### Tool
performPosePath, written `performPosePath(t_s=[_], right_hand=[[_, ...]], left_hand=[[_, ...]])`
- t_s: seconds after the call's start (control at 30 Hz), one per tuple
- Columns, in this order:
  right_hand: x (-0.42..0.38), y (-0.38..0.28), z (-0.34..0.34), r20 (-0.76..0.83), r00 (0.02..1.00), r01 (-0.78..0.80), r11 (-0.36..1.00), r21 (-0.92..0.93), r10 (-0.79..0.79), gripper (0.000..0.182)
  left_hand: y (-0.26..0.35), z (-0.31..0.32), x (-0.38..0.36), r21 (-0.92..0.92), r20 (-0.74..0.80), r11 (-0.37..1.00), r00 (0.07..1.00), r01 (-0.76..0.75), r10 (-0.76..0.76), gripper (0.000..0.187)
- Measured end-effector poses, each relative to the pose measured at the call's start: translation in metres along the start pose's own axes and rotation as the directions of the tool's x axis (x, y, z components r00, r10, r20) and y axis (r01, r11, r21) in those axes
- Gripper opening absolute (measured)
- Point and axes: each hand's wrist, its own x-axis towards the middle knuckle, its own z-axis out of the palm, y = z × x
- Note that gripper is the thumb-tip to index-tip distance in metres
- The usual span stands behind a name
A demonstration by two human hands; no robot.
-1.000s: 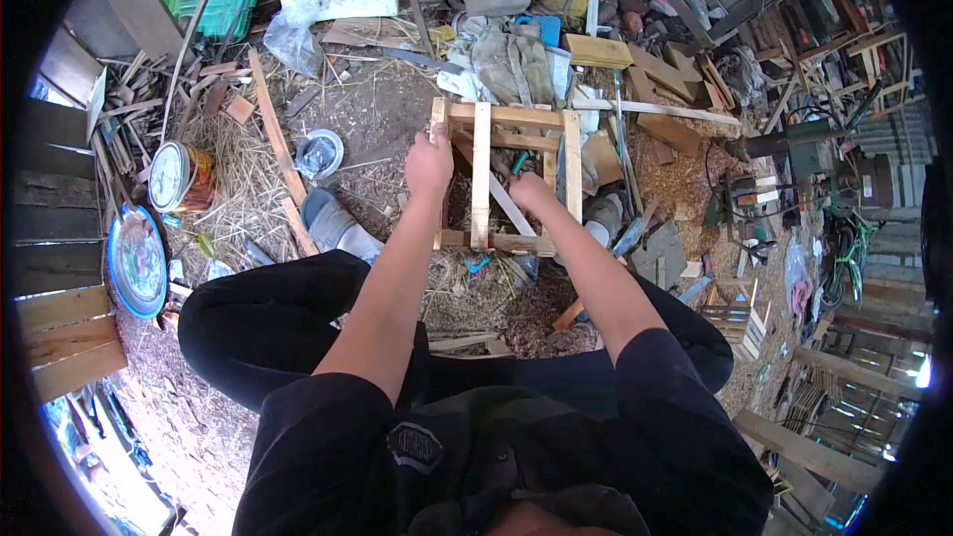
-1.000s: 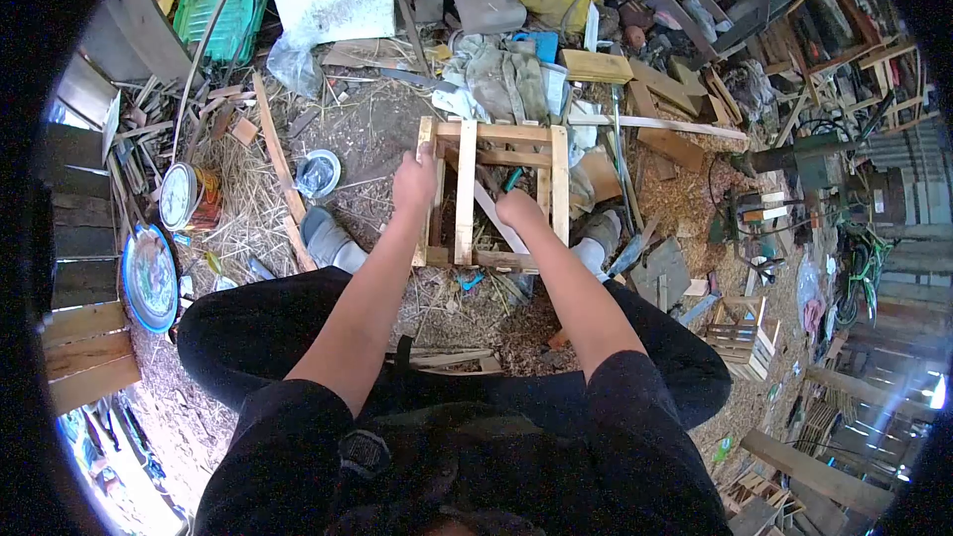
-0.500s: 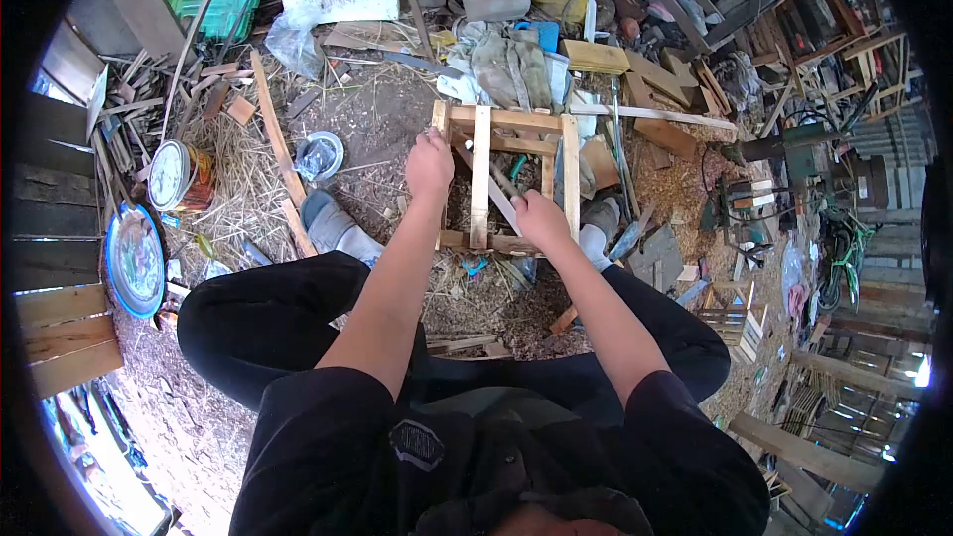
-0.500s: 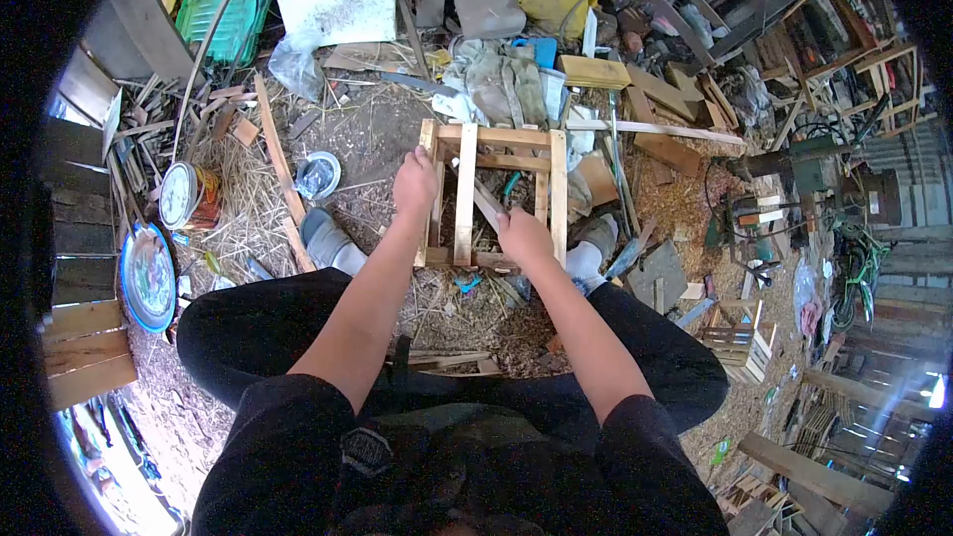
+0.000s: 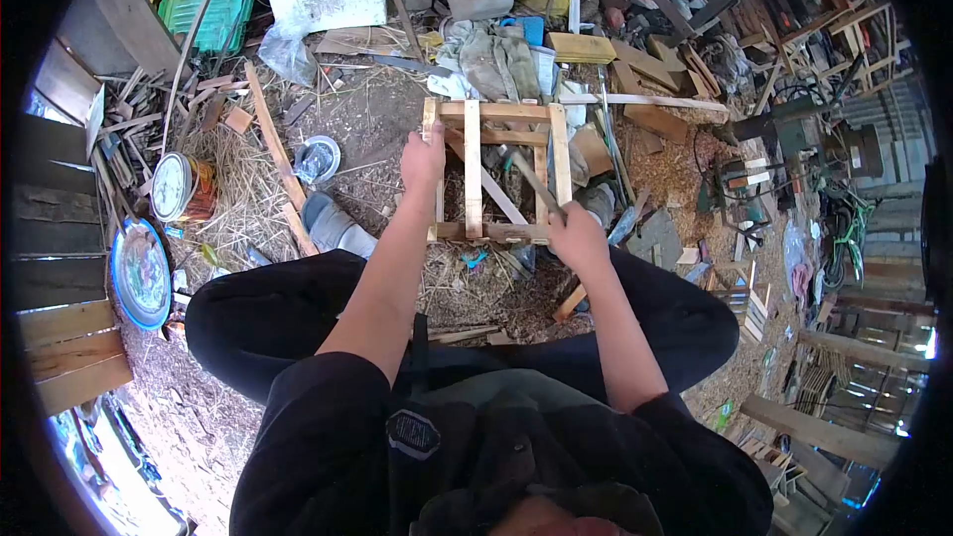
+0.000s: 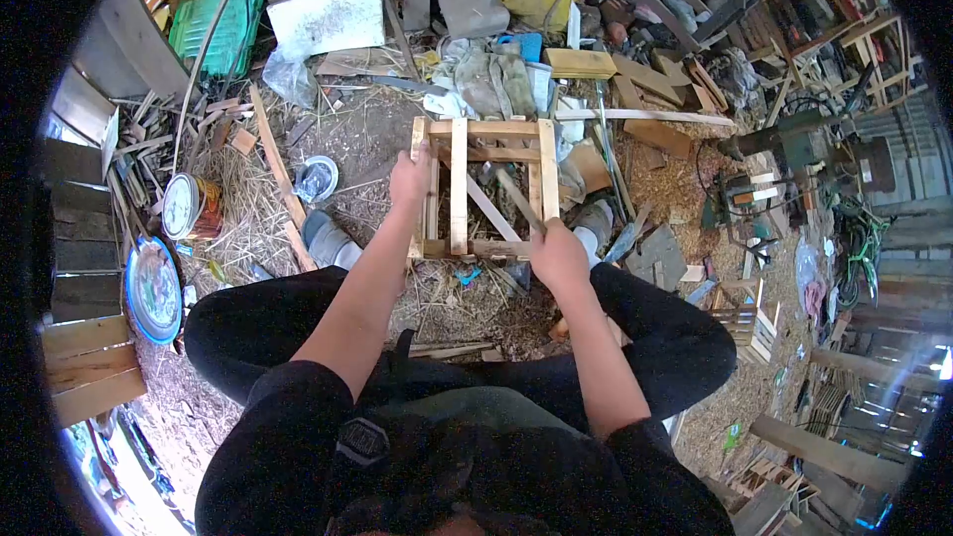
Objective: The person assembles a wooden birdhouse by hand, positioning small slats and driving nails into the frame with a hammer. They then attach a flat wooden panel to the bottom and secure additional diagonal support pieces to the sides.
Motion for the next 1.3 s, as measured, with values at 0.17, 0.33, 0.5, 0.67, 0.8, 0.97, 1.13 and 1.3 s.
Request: performPosePath(t_s=[0.17,0.33,0.5,0.67,0.8,0.97,1.13,1.3], right_hand=[[-0.026,0.033,0.021,-0.166,0.973,-0.094,0.935,0.341,0.159,0.044],[-0.012,0.043,0.056,-0.108,0.958,-0.108,0.687,0.719,0.264,0.036],[-0.011,0.024,0.048,0.008,0.952,-0.115,0.331,0.937,0.307,0.039],[-0.004,0.032,0.065,-0.031,0.953,-0.105,0.423,0.900,0.301,0.043],[-0.006,0.024,0.058,-0.015,0.961,-0.068,0.290,0.955,0.277,0.028],[-0.008,0.033,0.053,-0.041,0.958,-0.035,0.255,0.966,0.285,0.031],[-0.012,0.021,0.042,0.049,0.953,-0.108,0.186,0.977,0.298,0.034],[-0.002,0.021,0.061,-0.005,0.974,-0.056,0.265,0.962,0.226,0.028]], left_hand=[[0.001,-0.007,-0.039,0.102,-0.276,0.877,0.833,-0.470,0.479,0.048],[0.010,0.024,-0.103,0.018,-0.360,0.697,0.646,-0.717,0.674,0.033],[-0.013,0.070,-0.078,-0.447,0.166,0.893,0.975,-0.061,0.150,0.027],[-0.003,0.042,-0.071,-0.670,0.529,0.609,0.849,0.425,-0.010,0.036],[0.006,0.029,-0.067,-0.653,0.619,0.579,0.784,0.488,0.037,0.029],[0.027,-0.008,-0.033,-0.578,0.527,0.733,0.850,0.360,-0.001,0.021],[0.040,-0.075,-0.004,-0.256,0.281,0.953,0.930,-0.165,0.237,0.033],[0.036,-0.116,0.016,0.254,0.138,0.734,0.775,-0.629,0.617,0.037]])
